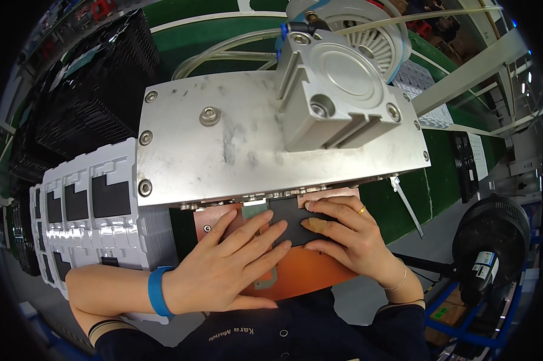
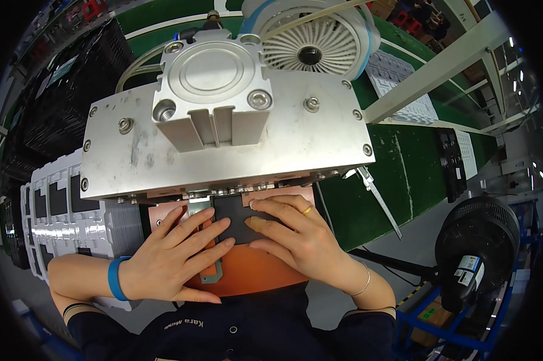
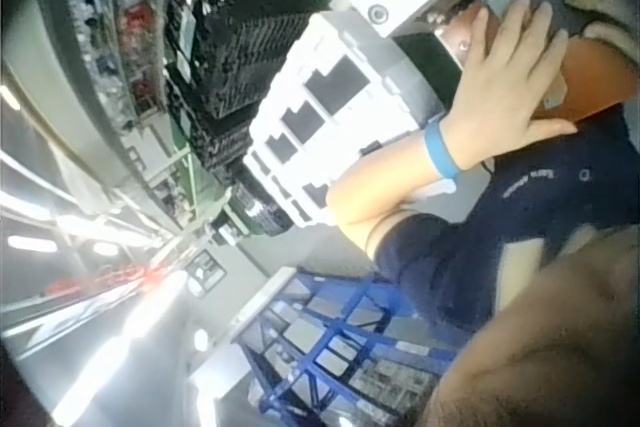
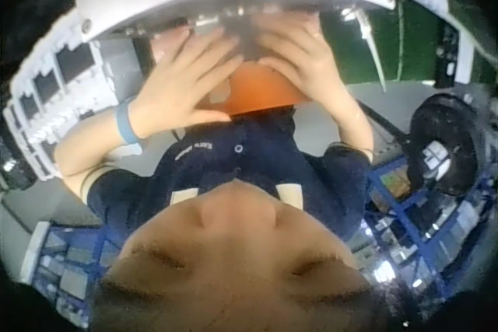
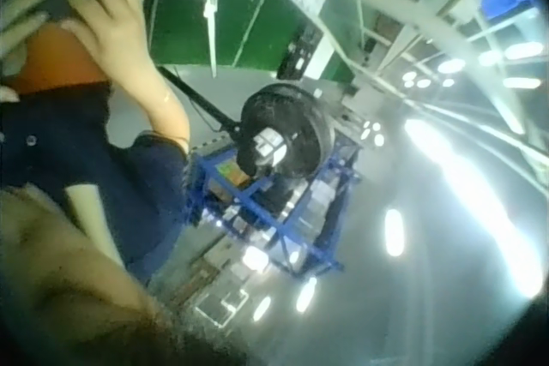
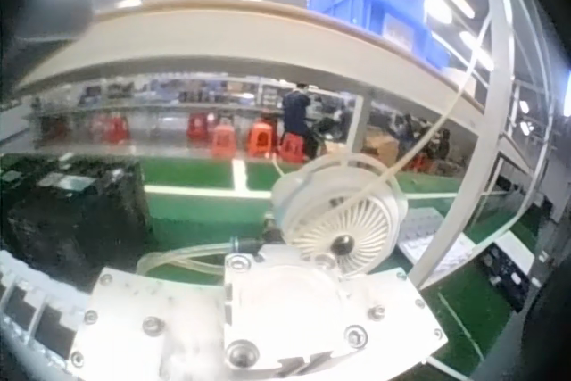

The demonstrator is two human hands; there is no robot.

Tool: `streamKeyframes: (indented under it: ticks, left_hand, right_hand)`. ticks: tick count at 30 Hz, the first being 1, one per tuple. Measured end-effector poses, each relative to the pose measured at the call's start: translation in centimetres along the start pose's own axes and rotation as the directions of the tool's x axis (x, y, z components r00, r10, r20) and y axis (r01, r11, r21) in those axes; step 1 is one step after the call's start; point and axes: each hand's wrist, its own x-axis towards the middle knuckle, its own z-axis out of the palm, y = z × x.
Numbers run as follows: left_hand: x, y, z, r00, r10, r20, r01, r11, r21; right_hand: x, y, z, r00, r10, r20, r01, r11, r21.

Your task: The person repeatedly picks up small black rectangular components from a white tray and places them into a metal press machine. They operate the press to process each component and then return it to the tray. The person also uses a caliper to measure one of the components during the process.

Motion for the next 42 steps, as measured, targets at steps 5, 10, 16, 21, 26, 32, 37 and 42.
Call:
streamKeyframes:
  ticks: [5,10,16,21,26,32,37,42]
  left_hand:
    - [-0.06,0.08,0.08,1.000,-0.019,0.021,0.018,1.000,0.013]
    - [-0.14,0.19,0.08,0.998,-0.028,0.049,0.026,0.999,0.042]
    - [-0.21,0.11,0.27,0.998,-0.028,0.060,0.027,0.999,0.031]
    - [-0.42,0.09,0.45,0.998,-0.027,0.054,0.026,1.000,0.015]
    - [-0.45,0.08,0.45,0.996,-0.029,0.080,0.026,0.999,0.034]
    - [-0.38,0.20,0.27,0.996,-0.027,0.084,0.021,0.997,0.074]
    - [-0.34,0.27,0.08,0.995,-0.029,0.095,0.022,0.997,0.078]
    - [-0.32,0.25,0.26,0.995,-0.031,0.091,0.026,0.998,0.060]
  right_hand:
    - [-0.03,0.15,0.04,1.000,0.006,0.004,-0.006,1.000,0.026]
    - [-0.04,-0.03,-0.14,0.999,0.030,0.034,-0.030,0.999,0.011]
    - [-0.21,0.29,0.01,0.999,0.026,0.028,-0.026,0.999,0.025]
    - [-0.28,0.43,-0.04,0.999,0.032,0.039,-0.033,0.999,0.041]
    - [-0.25,0.43,0.00,0.999,0.031,0.032,-0.032,0.999,0.028]
    - [0.09,0.08,-0.12,0.999,0.047,0.014,-0.047,0.999,0.000]
    - [-0.08,0.10,-0.18,0.998,0.056,0.033,-0.056,0.998,-0.003]
    - [0.17,0.15,-0.20,0.999,0.046,0.016,-0.047,0.999,0.014]
